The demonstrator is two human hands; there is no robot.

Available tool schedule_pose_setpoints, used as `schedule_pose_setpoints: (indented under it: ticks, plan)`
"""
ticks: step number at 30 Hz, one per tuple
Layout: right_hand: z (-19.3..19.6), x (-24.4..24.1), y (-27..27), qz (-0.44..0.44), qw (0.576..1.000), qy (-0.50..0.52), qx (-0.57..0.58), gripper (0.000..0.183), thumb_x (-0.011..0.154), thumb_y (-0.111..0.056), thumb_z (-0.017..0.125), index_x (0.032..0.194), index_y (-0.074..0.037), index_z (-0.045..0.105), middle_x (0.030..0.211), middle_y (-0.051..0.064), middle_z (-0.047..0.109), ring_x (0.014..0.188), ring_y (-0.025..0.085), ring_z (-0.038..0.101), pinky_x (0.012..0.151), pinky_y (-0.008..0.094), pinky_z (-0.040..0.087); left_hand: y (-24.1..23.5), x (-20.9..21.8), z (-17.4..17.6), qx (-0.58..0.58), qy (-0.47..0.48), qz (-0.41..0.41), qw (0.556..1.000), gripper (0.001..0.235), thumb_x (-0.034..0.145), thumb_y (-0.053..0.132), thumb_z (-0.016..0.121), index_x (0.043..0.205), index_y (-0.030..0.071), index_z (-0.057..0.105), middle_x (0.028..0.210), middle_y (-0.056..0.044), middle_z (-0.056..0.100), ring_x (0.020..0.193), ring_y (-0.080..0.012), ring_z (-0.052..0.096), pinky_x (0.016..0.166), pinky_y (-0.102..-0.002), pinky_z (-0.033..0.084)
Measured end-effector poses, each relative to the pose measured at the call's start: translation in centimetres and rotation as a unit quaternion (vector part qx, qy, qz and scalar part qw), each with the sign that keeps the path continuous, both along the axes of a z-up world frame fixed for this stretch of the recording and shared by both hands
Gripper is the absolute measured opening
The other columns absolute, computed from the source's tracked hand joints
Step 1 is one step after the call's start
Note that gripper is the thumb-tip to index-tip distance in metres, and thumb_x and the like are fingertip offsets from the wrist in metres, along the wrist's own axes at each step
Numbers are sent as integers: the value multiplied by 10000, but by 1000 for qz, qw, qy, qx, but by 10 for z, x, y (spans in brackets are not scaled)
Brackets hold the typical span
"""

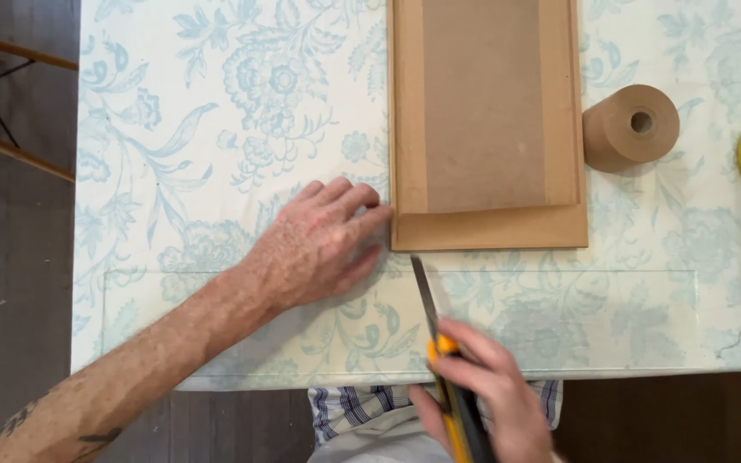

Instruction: Applying and smoothing brown paper tape to the back of a wooden picture frame using a utility knife and a cloth.

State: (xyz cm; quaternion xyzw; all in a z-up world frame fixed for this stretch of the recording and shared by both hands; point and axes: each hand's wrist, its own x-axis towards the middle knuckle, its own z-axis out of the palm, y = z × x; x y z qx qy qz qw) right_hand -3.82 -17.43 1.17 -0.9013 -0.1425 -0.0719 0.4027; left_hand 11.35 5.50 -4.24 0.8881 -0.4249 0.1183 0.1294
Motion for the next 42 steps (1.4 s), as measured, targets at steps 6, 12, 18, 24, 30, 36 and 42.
schedule_pose_setpoints:
  ticks: [6, 12, 18, 24, 30, 36, 42]
  plan:
    - [13, -1, -81, -168, 985, -36, 17, 269, 805, -89, 790, 1016, -86, 623, 1246, 182, 730, 1038, 174, 788, 968, 229, 601, -65, 33, 63, -102, 61, 30, 992, 111, 934, 114, 750, 1025, 59, 719, 976, -71, 652, 799, -260, 572, 642, -387, 497]
    - [-8, 18, -142, -26, 992, -120, -15, 201, 833, -123, 780, 986, -44, 677, 1164, 225, 729, 1015, 241, 789, 883, 260, 636, -200, 88, 62, -51, 204, -114, 971, 303, 987, 46, 607, 685, 72, 604, 698, -6, 576, 507, -147, 489, 451, -329, 414]
    - [-23, 25, -161, 24, 992, -119, -19, 174, 895, -105, 759, 1054, -76, 695, 1269, 196, 695, 854, 220, 780, 708, 329, 597, -267, 111, 60, 293, 32, -145, 944, 314, 1062, 165, 647, 751, 155, 695, 623, 4, 674, 540, -158, 613, 532, -361, 506]
    - [-27, 46, -180, 107, 982, -154, -37, 171, 1016, -135, 598, 1144, -53, 678, 1316, 211, 673, 1014, 270, 741, 783, 346, 565, -316, 127, 58, 420, 14, -239, 875, 484, 763, 606, 853, 907, 157, 742, 777, 42, 739, 711, -202, 740, 535, -370, 592]
    - [-33, 67, -183, 113, 982, -138, -67, 228, 1023, -55, 599, 1245, -33, 644, 1412, 200, 624, 1049, 293, 700, 836, 394, 554, -352, 122, 48, 495, -56, -280, 821, 129, 974, 111, 719, 1097, 131, 753, 949, -8, 773, 850, -215, 716, 756, -354, 563]
    - [-39, 73, -178, 97, 984, -129, -68, 258, 975, -2, 682, 1228, -48, 655, 1411, 162, 630, 1032, 268, 695, 875, 385, 570, -352, 124, 40, 485, -74, -281, 825, 168, 933, 26, 711, 1010, 169, 755, 894, 12, 751, 832, -219, 703, 676, -332, 516]
    - [-38, 76, -173, 68, 988, -123, -60, 262, 944, -12, 729, 1196, -36, 660, 1386, 174, 646, 997, 257, 724, 856, 370, 586, -358, 128, 34, 480, -72, -283, 827, 155, 928, 50, 731, 1018, 173, 759, 900, 8, 757, 834, -233, 718, 696, -347, 522]
